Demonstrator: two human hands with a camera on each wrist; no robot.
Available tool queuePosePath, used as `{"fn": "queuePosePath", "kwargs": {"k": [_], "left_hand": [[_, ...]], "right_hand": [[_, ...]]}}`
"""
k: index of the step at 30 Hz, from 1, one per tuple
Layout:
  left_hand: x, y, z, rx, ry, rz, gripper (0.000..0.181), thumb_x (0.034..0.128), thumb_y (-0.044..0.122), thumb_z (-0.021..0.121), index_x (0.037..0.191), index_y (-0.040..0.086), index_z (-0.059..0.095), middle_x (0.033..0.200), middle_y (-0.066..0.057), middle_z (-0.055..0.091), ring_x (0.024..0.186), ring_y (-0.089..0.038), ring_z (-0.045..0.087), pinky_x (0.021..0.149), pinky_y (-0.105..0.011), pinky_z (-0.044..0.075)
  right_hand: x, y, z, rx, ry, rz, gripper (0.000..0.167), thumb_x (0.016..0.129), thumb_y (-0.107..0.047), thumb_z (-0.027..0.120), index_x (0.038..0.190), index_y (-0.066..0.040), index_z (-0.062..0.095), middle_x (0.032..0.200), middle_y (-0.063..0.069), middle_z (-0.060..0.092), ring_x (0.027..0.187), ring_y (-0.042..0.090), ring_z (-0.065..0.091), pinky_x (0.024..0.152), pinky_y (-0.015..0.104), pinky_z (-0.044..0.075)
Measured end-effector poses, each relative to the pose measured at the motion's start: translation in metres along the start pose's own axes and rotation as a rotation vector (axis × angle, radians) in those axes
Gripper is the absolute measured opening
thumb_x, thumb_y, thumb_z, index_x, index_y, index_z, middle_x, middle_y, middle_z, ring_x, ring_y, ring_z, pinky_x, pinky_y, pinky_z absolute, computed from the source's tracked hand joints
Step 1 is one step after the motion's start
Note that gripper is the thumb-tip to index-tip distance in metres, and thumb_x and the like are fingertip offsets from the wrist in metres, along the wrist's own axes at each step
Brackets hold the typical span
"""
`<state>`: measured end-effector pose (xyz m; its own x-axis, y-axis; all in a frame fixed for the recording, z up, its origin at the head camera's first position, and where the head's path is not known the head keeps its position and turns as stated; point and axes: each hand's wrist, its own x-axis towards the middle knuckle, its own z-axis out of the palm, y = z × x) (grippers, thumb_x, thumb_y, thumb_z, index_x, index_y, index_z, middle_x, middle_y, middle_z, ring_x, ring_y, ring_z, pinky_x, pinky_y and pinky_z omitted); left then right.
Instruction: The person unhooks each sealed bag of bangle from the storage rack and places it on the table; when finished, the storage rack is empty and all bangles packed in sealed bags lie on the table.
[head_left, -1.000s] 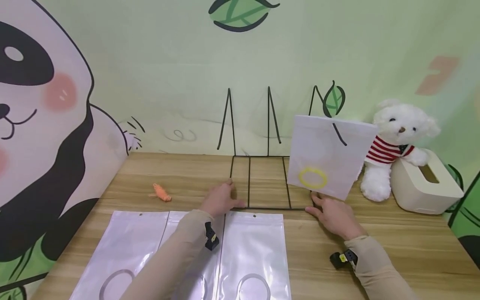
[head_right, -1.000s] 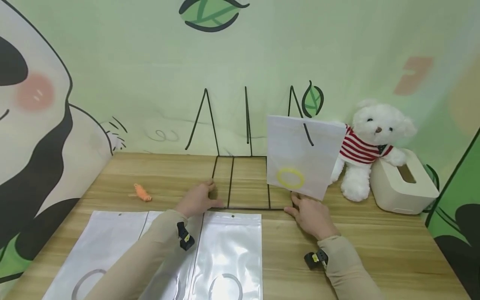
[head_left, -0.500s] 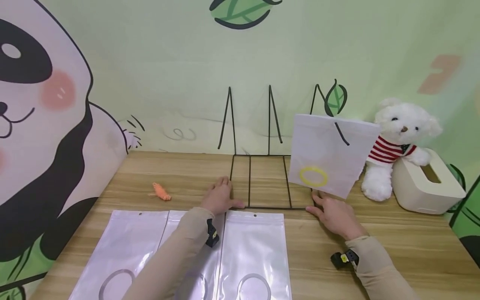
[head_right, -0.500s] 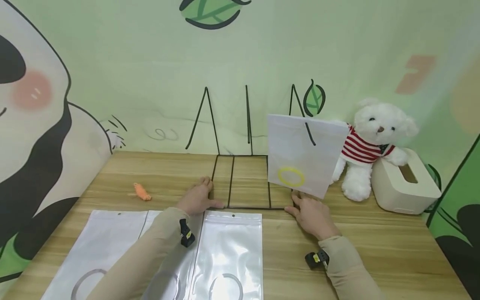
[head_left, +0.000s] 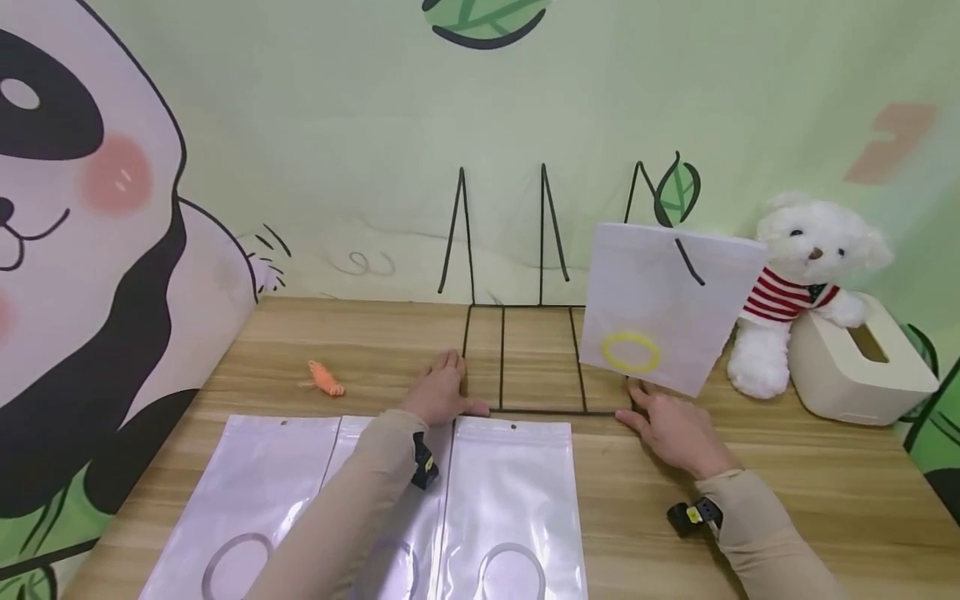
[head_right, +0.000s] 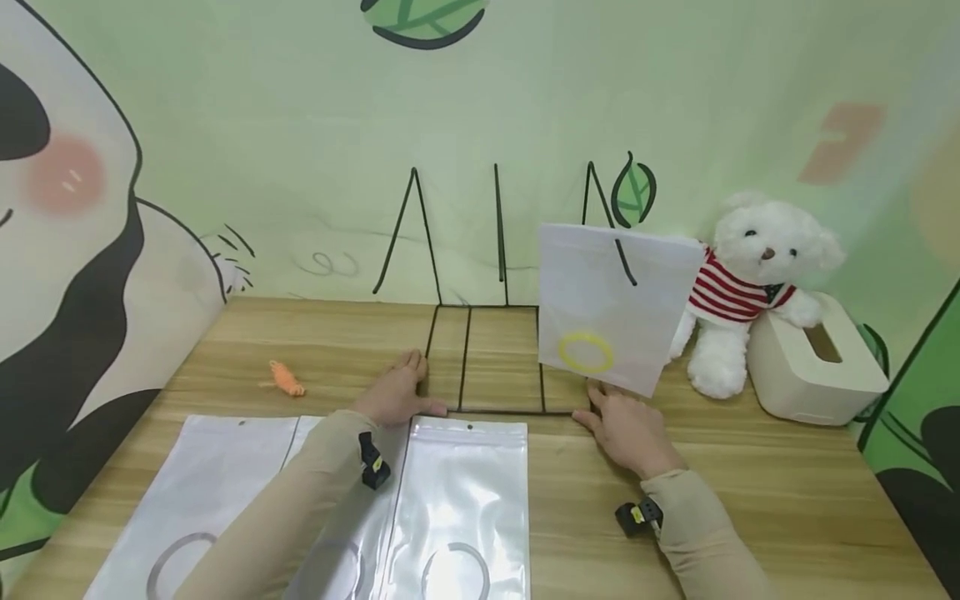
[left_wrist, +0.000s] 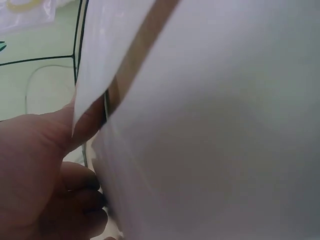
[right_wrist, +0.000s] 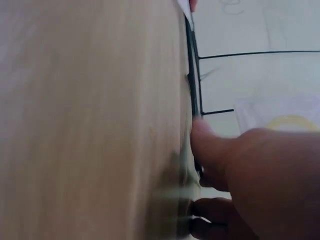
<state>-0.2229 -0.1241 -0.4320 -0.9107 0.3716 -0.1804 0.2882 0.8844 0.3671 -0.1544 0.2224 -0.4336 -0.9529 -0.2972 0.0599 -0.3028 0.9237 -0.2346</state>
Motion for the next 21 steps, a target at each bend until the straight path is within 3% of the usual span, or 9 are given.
{"fn": "queuePosePath", "kwargs": {"k": [2, 5, 8, 11, 14, 16, 18, 19, 21], "left_hand": [[0.000, 0.001, 0.000, 0.000, 0.002, 0.002, 0.102, 0.0808, 0.055, 0.071, 0.146, -0.011, 0.029, 0.155, -0.028, 0.018, 0.146, -0.035, 0.013, 0.116, -0.053, 0.016], [-0.001, 0.002, 0.001, 0.004, -0.008, -0.002, 0.101, 0.0807, 0.055, 0.071, 0.146, -0.010, 0.029, 0.156, -0.027, 0.018, 0.146, -0.035, 0.013, 0.116, -0.052, 0.015], [-0.002, 0.003, 0.001, 0.003, -0.007, -0.004, 0.101, 0.0807, 0.055, 0.071, 0.146, -0.010, 0.030, 0.155, -0.027, 0.019, 0.146, -0.035, 0.015, 0.116, -0.052, 0.016], [-0.002, 0.004, 0.001, 0.005, -0.005, -0.003, 0.101, 0.0807, 0.055, 0.071, 0.147, -0.009, 0.030, 0.156, -0.026, 0.020, 0.146, -0.034, 0.015, 0.116, -0.052, 0.017], [-0.001, 0.004, 0.001, 0.003, -0.007, -0.001, 0.101, 0.0806, 0.055, 0.071, 0.147, -0.009, 0.030, 0.156, -0.026, 0.019, 0.146, -0.034, 0.015, 0.116, -0.051, 0.016], [-0.001, 0.004, 0.000, 0.001, -0.004, -0.002, 0.101, 0.0802, 0.055, 0.072, 0.146, -0.009, 0.031, 0.155, -0.027, 0.020, 0.146, -0.034, 0.016, 0.116, -0.051, 0.016], [0.000, 0.003, -0.001, 0.008, 0.002, -0.004, 0.100, 0.0794, 0.055, 0.072, 0.146, -0.009, 0.033, 0.155, -0.026, 0.022, 0.145, -0.034, 0.019, 0.116, -0.051, 0.018], [0.000, 0.003, -0.001, 0.011, 0.007, -0.006, 0.100, 0.0789, 0.055, 0.073, 0.145, -0.009, 0.034, 0.155, -0.026, 0.023, 0.144, -0.034, 0.021, 0.116, -0.052, 0.019], [0.000, 0.002, -0.003, 0.013, 0.015, -0.012, 0.099, 0.0781, 0.056, 0.073, 0.145, -0.008, 0.036, 0.154, -0.025, 0.025, 0.143, -0.034, 0.023, 0.115, -0.051, 0.020]], "right_hand": [[-0.002, 0.000, 0.000, 0.035, -0.033, 0.004, 0.070, 0.097, -0.044, 0.055, 0.144, 0.005, 0.040, 0.142, 0.029, 0.043, 0.104, 0.045, 0.059, 0.073, 0.054, 0.053], [-0.008, -0.003, 0.000, 0.097, -0.097, 0.020, 0.080, 0.097, -0.048, 0.053, 0.147, 0.009, 0.029, 0.149, 0.033, 0.028, 0.130, 0.051, 0.037, 0.097, 0.063, 0.039], [-0.016, -0.009, -0.004, 0.124, -0.136, 0.032, 0.086, 0.097, -0.050, 0.052, 0.147, 0.013, 0.021, 0.149, 0.039, 0.020, 0.135, 0.054, 0.024, 0.107, 0.065, 0.025], [-0.028, -0.020, -0.015, 0.116, -0.150, 0.026, 0.087, 0.097, -0.048, 0.053, 0.145, 0.016, 0.021, 0.145, 0.041, 0.025, 0.134, 0.054, 0.027, 0.108, 0.063, 0.024], [-0.040, -0.033, -0.037, 0.146, -0.182, -0.010, 0.079, 0.097, -0.046, 0.053, 0.141, 0.017, 0.033, 0.142, 0.038, 0.035, 0.131, 0.051, 0.036, 0.107, 0.060, 0.029], [-0.048, -0.039, -0.058, 0.218, -0.223, -0.040, 0.068, 0.098, -0.044, 0.054, 0.134, 0.013, 0.048, 0.136, 0.031, 0.048, 0.125, 0.043, 0.048, 0.102, 0.055, 0.040], [-0.054, -0.042, -0.081, 0.293, -0.220, -0.061, 0.050, 0.098, -0.040, 0.055, 0.121, 0.004, 0.065, 0.115, 0.020, 0.066, 0.106, 0.029, 0.063, 0.089, 0.045, 0.052], [-0.056, -0.043, -0.093, 0.327, -0.189, -0.055, 0.041, 0.099, -0.036, 0.056, 0.114, -0.002, 0.070, 0.105, 0.014, 0.070, 0.098, 0.022, 0.065, 0.081, 0.039, 0.054], [-0.060, -0.043, -0.116, 0.364, -0.052, -0.007, 0.026, 0.098, -0.032, 0.058, 0.101, -0.011, 0.074, 0.085, 0.002, 0.069, 0.076, 0.010, 0.061, 0.061, 0.029, 0.052]]}}
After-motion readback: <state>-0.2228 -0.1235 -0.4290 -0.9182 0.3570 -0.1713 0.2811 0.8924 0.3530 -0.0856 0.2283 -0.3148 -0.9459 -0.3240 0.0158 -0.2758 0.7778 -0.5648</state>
